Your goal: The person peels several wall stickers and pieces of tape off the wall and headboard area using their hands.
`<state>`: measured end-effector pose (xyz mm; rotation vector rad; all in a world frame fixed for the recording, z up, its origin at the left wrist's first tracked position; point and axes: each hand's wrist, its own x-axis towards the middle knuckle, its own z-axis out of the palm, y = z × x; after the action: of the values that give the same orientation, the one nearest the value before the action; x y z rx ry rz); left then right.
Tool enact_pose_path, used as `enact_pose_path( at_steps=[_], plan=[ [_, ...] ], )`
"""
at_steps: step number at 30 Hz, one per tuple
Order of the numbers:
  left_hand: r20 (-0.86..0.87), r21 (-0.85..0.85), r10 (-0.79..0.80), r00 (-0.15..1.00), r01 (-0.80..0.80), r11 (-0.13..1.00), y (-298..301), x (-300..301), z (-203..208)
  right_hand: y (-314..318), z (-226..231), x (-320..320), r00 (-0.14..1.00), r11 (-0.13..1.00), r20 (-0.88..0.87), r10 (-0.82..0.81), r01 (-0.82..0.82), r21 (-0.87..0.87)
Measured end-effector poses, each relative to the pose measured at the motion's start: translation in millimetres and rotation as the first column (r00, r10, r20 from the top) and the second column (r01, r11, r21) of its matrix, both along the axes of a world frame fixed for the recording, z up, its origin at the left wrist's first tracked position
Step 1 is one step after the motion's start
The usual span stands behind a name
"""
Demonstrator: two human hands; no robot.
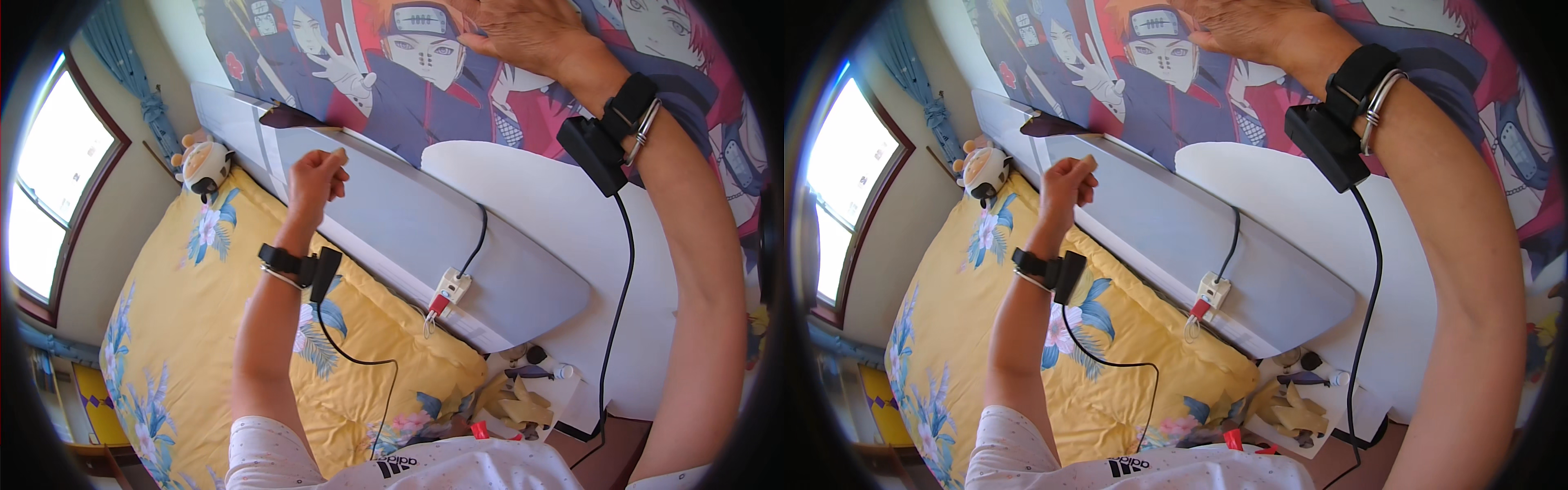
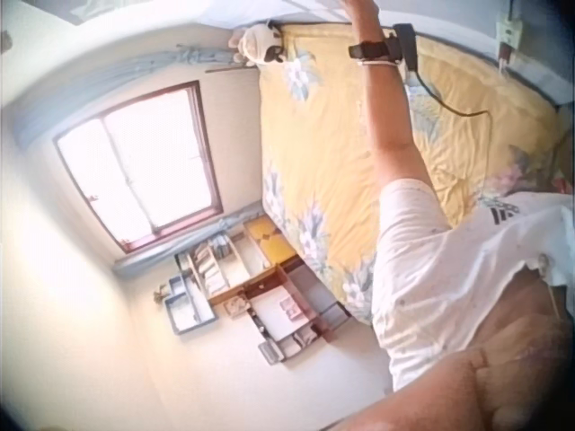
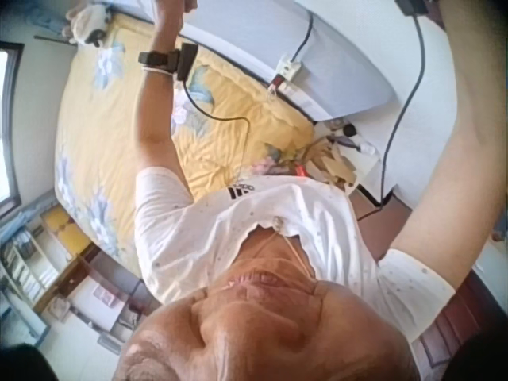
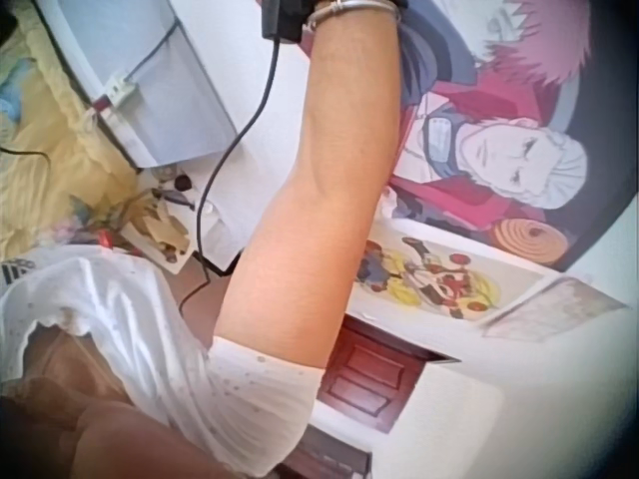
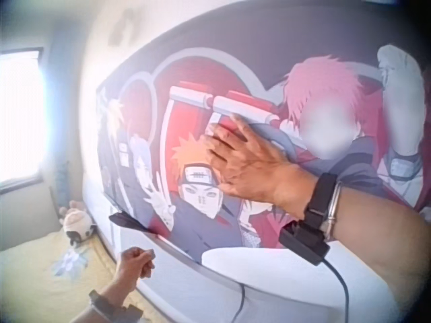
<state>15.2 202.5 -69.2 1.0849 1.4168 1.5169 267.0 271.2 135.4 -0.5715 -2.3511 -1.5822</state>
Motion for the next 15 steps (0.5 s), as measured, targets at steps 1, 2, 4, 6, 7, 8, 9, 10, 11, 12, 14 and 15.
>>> enact_pose_path(
  at_steps=[1, 2, 4, 6, 7, 8, 9, 10, 11, 12, 14, 15],
  plan=[
    [0.028, -0.015, -0.013, 1.000, 0.013, 1.000, 4.5, 7.4, -9.8, 0.4, -0.3, -0.3, 1.000, 1.000, 0.006, -0.006, 0.006, 0.000],
    [0.047, -0.022, -0.025, 0.999, 0.026, 0.999, 8.4, 14.4, -19.0, 0.9, -0.5, -0.5, 1.000, 0.999, 0.004, 0.004, -0.004, 0.045],
    [0.071, -0.044, -0.042, 0.997, 0.046, 0.998, 14.7, 31.6, -28.4, 2.2, -1.4, 0.3, 1.000, 0.996, 0.009, 0.007, -0.007, 0.088],
    [0.018, -0.048, -0.051, 0.999, 0.052, 0.997, 23.8, 41.9, -37.9, 2.7, -1.0, 0.7, 0.999, 0.996, -0.004, 0.042, -0.042, 0.073],
    [-0.040, -0.052, -0.053, 0.998, 0.051, 0.997, 28.9, 43.9, -44.2, 2.9, -1.3, 0.0, 0.999, 0.997, -0.001, 0.038, -0.038, 0.072],
    [-0.104, -0.010, -0.031, 0.994, 0.030, 1.000, 34.6, 44.8, -51.7, 3.1, -1.7, -0.8, 0.999, 0.995, -0.004, 0.038, -0.038, 0.093],
    [-0.101, -0.011, -0.036, 0.994, 0.036, 0.999, 37.6, 49.3, -50.5, 4.0, -2.8, -0.6, 0.999, 0.993, -0.006, 0.037, -0.036, 0.113],
    [-0.243, 0.038, -0.031, 0.970, 0.042, 0.998, 40.6, 54.9, -49.3, 4.6, -3.3, 0.1, 0.999, 0.993, -0.004, 0.032, -0.031, 0.112],
    [-0.379, 0.086, -0.018, 0.925, 0.054, 0.995, 43.5, 59.1, -47.6, 5.1, -3.5, 1.1, 1.000, 0.995, 0.000, 0.028, -0.028, 0.101],
    [-0.381, 0.085, -0.019, 0.925, 0.056, 0.995, 48.7, 58.6, -48.1, 3.3, -2.9, 0.9, 1.000, 0.996, 0.000, 0.028, -0.027, 0.090],
    [-0.788, 0.274, 0.143, 0.599, 0.133, 0.953, 59.7, 57.6, -47.7, 4.8, -1.2, 0.3, 0.999, 0.994, -0.004, 0.047, -0.046, 0.102],
    [-0.787, 0.272, 0.136, 0.601, 0.140, 0.952, 61.8, 64.7, -44.5, 7.4, -2.3, 2.8, 0.998, 0.992, -0.003, 0.060, -0.059, 0.113]
  ],
)
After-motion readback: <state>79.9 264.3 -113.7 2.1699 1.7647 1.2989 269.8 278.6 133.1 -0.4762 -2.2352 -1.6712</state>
